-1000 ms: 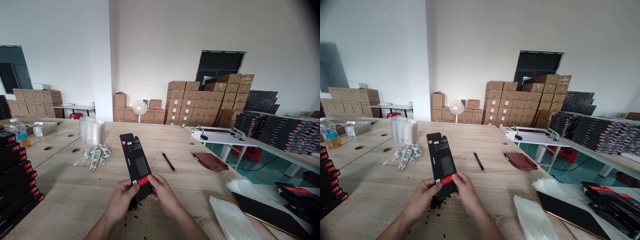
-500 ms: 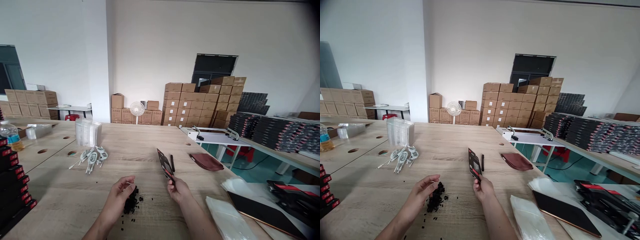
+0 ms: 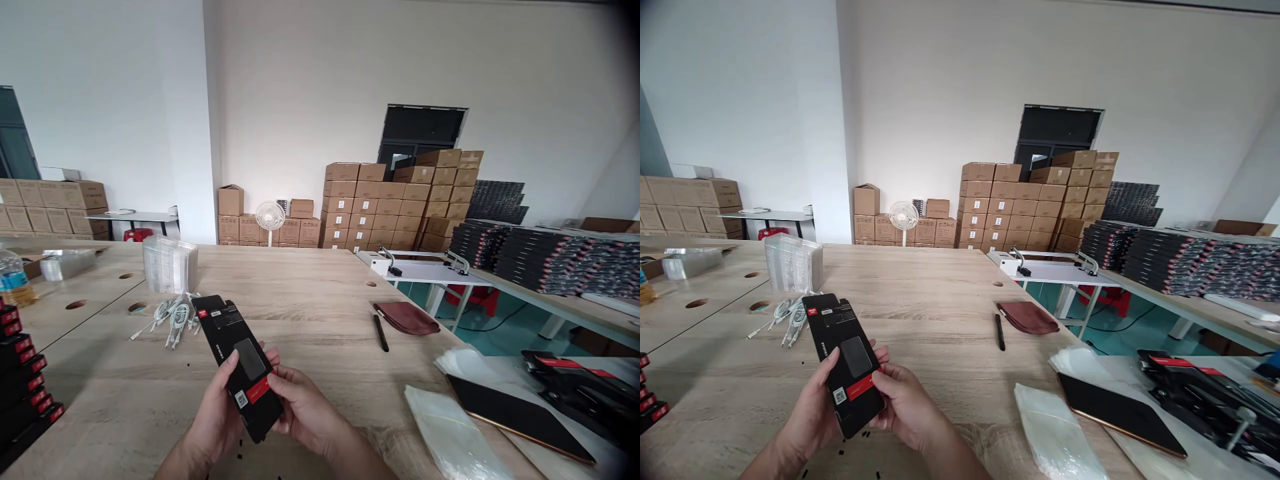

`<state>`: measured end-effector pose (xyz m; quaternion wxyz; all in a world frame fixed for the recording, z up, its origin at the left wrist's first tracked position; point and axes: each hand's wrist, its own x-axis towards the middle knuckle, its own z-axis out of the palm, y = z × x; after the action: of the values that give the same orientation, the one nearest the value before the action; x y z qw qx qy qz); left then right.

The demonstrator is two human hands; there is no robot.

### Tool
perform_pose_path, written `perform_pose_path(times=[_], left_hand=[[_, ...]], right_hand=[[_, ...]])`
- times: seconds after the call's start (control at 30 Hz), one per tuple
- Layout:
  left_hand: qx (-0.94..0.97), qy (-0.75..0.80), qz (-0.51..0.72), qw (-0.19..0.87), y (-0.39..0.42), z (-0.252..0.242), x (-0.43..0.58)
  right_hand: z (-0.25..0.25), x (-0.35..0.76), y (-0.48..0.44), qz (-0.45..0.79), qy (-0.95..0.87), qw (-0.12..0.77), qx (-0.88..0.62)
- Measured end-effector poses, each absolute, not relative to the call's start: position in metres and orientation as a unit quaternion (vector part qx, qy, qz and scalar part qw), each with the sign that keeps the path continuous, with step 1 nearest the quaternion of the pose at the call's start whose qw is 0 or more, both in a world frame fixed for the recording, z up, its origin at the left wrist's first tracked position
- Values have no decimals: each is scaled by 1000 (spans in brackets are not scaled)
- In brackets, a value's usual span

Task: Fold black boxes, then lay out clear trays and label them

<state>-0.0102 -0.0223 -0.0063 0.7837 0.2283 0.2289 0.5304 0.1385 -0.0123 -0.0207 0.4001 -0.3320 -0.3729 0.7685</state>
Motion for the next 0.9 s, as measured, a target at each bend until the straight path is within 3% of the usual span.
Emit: perform_pose_path(times=[0.13, 0.23, 0.4, 0.53, 0.7, 0.9], left_hand=[[181, 199, 561, 783, -24, 1, -18], [170, 190, 553, 793, -23, 5, -25], [225, 184, 421, 859, -20, -3, -24], [298, 209, 335, 869, -21, -18, -14], [321, 276, 289, 859, -32, -24, -12], [375, 311, 290, 824, -39, -25, -12]], right_hand=[[-21, 140, -14, 730, -475, 355, -338], [-18, 148, -8, 622, -566, 351, -411], [-1, 164, -1, 430, -591, 516, -446], [12, 168, -5, 352, -615, 557, -435], [17, 169, -7, 351, -632, 542, -428], [31, 187, -1, 480, -595, 491, -418]])
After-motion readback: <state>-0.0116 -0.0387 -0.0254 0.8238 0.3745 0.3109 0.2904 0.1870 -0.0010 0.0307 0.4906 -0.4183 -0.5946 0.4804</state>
